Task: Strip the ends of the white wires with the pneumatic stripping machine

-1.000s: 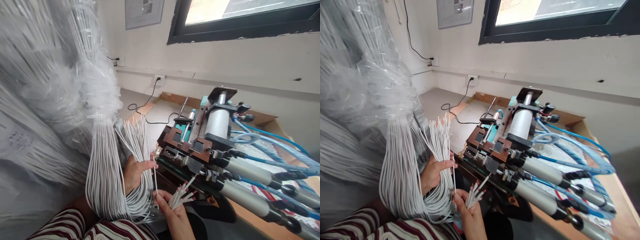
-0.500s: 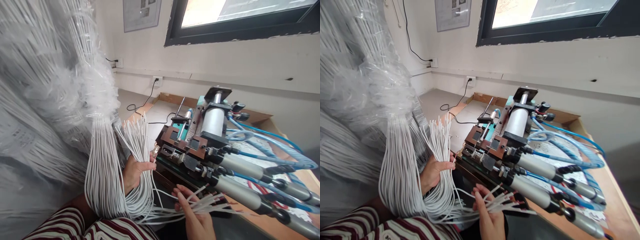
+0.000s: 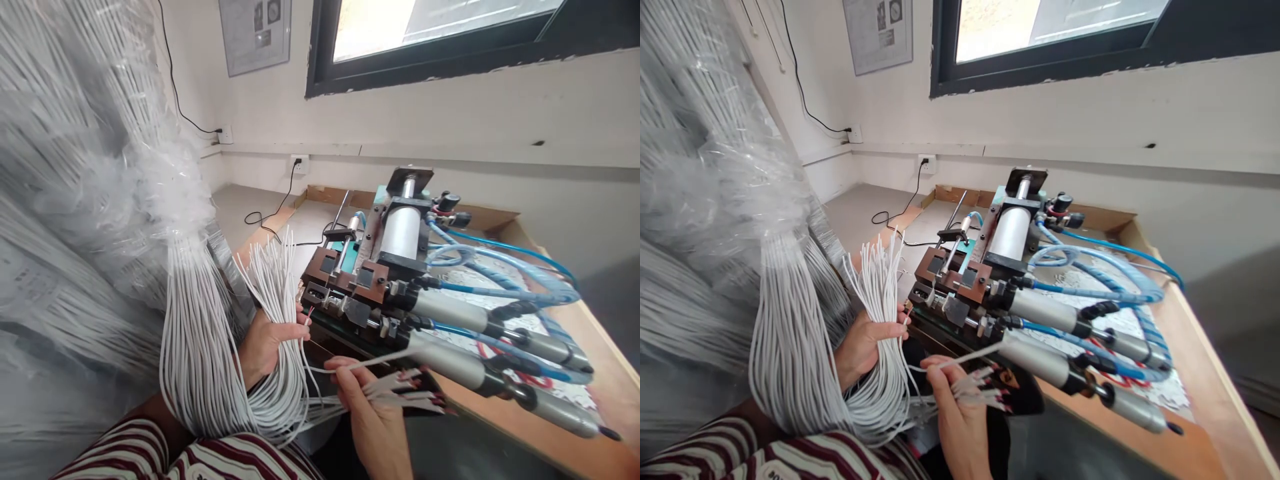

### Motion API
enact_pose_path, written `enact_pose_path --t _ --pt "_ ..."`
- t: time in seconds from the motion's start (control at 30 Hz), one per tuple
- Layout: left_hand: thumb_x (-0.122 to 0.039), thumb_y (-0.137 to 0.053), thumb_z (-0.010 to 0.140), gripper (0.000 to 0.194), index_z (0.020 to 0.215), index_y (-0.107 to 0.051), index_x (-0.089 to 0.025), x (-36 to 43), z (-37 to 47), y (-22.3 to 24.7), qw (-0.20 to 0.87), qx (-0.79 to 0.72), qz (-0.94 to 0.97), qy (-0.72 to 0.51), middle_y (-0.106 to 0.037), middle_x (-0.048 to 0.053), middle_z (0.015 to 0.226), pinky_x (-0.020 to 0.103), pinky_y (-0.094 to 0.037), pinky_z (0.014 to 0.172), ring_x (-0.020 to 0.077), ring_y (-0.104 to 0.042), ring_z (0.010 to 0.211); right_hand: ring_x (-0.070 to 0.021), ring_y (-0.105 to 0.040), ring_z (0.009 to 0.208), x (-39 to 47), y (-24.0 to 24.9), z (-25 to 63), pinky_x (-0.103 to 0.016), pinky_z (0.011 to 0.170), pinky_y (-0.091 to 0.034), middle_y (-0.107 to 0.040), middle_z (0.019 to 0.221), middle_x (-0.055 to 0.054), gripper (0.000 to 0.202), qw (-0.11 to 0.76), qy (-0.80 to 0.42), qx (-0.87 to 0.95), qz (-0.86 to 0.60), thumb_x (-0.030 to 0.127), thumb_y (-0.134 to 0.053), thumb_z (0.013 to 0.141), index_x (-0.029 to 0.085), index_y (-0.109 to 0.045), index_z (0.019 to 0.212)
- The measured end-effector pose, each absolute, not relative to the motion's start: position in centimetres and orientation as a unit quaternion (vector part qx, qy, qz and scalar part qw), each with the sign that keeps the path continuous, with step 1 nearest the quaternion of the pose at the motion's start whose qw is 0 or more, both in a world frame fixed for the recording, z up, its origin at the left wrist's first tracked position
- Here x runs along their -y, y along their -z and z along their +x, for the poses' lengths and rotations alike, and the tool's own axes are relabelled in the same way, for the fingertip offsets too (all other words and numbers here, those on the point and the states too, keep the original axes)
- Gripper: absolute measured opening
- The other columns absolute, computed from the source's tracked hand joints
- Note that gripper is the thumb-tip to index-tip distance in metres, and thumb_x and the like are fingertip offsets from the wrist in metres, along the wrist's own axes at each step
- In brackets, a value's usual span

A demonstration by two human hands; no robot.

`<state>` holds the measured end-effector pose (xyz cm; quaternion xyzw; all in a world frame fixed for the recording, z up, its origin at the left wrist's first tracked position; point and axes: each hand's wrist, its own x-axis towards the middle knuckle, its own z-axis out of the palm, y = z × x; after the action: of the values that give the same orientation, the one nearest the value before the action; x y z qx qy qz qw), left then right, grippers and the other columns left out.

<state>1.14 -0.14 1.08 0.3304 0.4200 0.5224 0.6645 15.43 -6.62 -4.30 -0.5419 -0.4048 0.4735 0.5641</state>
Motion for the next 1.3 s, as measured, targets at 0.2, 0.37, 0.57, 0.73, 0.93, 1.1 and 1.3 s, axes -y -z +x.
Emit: enact_pose_path --t 0.2,0.37,0.57,0.73,0.93,1.1,1.3 --pt "-0.004 -0.068 0.049 0.028 0.075 -0.062 -0.014 0.8 1.0 -1.5 0.673 -0.419 0.329 -0.514 -0.063 -0.002 0.062 0.023 -0.043 0.052 0.0111 -0.057 0.053 -0.0171 -0.051 0.059 6.5 3.1 14.9 -0.026 0.057 -0.041 -0.056 0.059 -0.002 0.029 0.483 -0.492 0.541 -0.48 0.044 -0.057 0.075 0.018 -0.07 0.071" --pt "-0.008 -0.069 0.049 0.027 0.075 -0.062 -0.014 0.7 0.9 -1.3 0.693 -0.403 0.31 -0.51 -0.061 -0.003 0.058 0.023 -0.042 0.047 0.0112 -0.056 0.05 -0.0152 -0.045 0.058 7.4 3.3 15.1 -0.024 0.055 -0.037 -0.048 0.058 -0.001 0.031 0.433 -0.48 0.612 -0.455 0.038 -0.05 0.081 0.018 -0.065 0.064" --pt "-0.01 -0.072 0.046 0.03 0.073 -0.062 -0.015 0.6 1.1 -1.4 0.712 -0.428 0.279 -0.482 -0.06 -0.003 0.057 0.021 -0.037 0.042 0.014 -0.06 0.052 -0.015 -0.043 0.056 8.1 3.2 15.3 -0.024 0.054 -0.037 -0.046 0.056 -0.001 0.037 0.418 -0.498 0.598 -0.468 0.046 -0.052 0.078 0.018 -0.059 0.054" --pt "-0.009 -0.071 0.046 0.028 0.073 -0.062 -0.015 0.7 1.4 -1.6 0.717 -0.419 0.286 -0.478 -0.059 -0.004 0.058 0.019 -0.038 0.041 0.0122 -0.06 0.051 -0.016 -0.045 0.054 8.3 2.6 15.5 -0.024 0.052 -0.038 -0.05 0.054 -0.002 0.043 0.428 -0.507 0.56 -0.496 0.058 -0.056 0.069 0.018 -0.062 0.053" --pt "-0.01 -0.07 0.047 0.027 0.072 -0.062 -0.014 0.8 1.7 -1.7 0.709 -0.418 0.296 -0.484 -0.059 -0.003 0.058 0.019 -0.037 0.041 0.0115 -0.059 0.051 -0.0157 -0.046 0.055 8.2 2.7 16.2 -0.024 0.053 -0.038 -0.052 0.055 -0.002 0.041 0.422 -0.497 0.581 -0.487 0.054 -0.054 0.073 0.018 -0.064 0.055" --pt "-0.008 -0.069 0.047 0.024 0.07 -0.064 -0.013 1.0 1.5 -1.9 0.693 -0.423 0.312 -0.494 -0.06 -0.001 0.06 0.021 -0.038 0.044 0.0112 -0.057 0.05 -0.0168 -0.051 0.057 8.4 2.6 16.0 -0.025 0.055 -0.04 -0.056 0.058 -0.002 0.034 0.421 -0.482 0.602 -0.477 0.046 -0.054 0.076 0.018 -0.066 0.06" --pt "-0.005 -0.067 0.048 0.025 0.071 -0.066 -0.014 1.1 0.3 -1.5 0.688 -0.422 0.323 -0.494 -0.064 -0.001 0.067 0.021 -0.041 0.048 0.0099 -0.056 0.053 -0.0201 -0.056 0.065 9.4 5.3 20.7 -0.031 0.064 -0.045 -0.062 0.07 -0.004 0.033 0.596 -0.357 0.346 -0.631 0.044 -0.061 0.067 0.019 -0.066 0.087"
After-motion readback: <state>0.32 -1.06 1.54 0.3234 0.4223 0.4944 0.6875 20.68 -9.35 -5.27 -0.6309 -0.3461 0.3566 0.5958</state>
